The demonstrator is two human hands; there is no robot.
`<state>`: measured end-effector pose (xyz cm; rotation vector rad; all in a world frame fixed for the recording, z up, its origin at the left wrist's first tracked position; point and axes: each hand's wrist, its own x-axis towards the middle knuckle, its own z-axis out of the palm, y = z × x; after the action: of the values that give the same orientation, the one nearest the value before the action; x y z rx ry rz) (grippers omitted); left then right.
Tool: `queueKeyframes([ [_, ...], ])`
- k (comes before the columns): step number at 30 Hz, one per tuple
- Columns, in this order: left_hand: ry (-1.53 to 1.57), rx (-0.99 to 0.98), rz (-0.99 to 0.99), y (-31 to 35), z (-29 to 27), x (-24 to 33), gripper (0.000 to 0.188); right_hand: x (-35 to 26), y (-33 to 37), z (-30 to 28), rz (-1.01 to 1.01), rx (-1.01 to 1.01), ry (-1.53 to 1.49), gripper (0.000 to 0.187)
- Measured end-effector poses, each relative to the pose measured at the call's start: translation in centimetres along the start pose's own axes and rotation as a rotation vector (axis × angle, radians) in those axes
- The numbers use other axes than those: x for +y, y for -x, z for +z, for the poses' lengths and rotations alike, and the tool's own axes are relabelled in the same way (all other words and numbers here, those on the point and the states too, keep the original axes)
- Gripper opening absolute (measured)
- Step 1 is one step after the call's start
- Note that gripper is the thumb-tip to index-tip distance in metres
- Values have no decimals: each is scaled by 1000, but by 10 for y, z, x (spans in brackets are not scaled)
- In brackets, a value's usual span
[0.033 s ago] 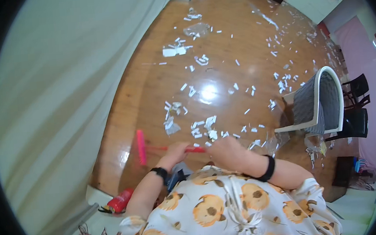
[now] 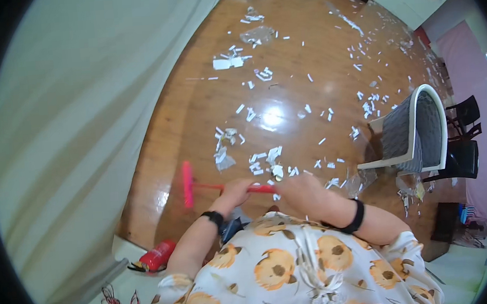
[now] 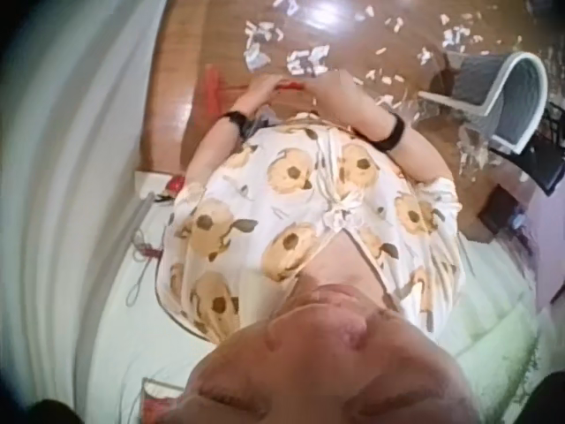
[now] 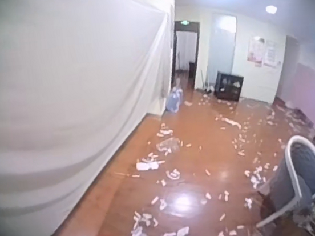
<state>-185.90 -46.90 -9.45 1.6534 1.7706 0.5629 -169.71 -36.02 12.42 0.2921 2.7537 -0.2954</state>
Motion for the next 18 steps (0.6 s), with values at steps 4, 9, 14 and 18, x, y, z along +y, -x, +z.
queueKeyframes([
  [4, 44, -35, 141, -45, 25, 57, 16, 24, 65, -7, 118, 39, 35, 5],
  [9, 80, 35, 279, -83, 34, 115, 20, 11, 106, -54, 306, -90, 221, 5],
  [14, 84, 56, 371, -82, 6, 144, 19, -6, 122, -72, 299, -55, 288, 7],
  [18, 21, -21, 177, -67, -6, 103, 22, 7, 99, -43, 248, 26, 179, 20],
])
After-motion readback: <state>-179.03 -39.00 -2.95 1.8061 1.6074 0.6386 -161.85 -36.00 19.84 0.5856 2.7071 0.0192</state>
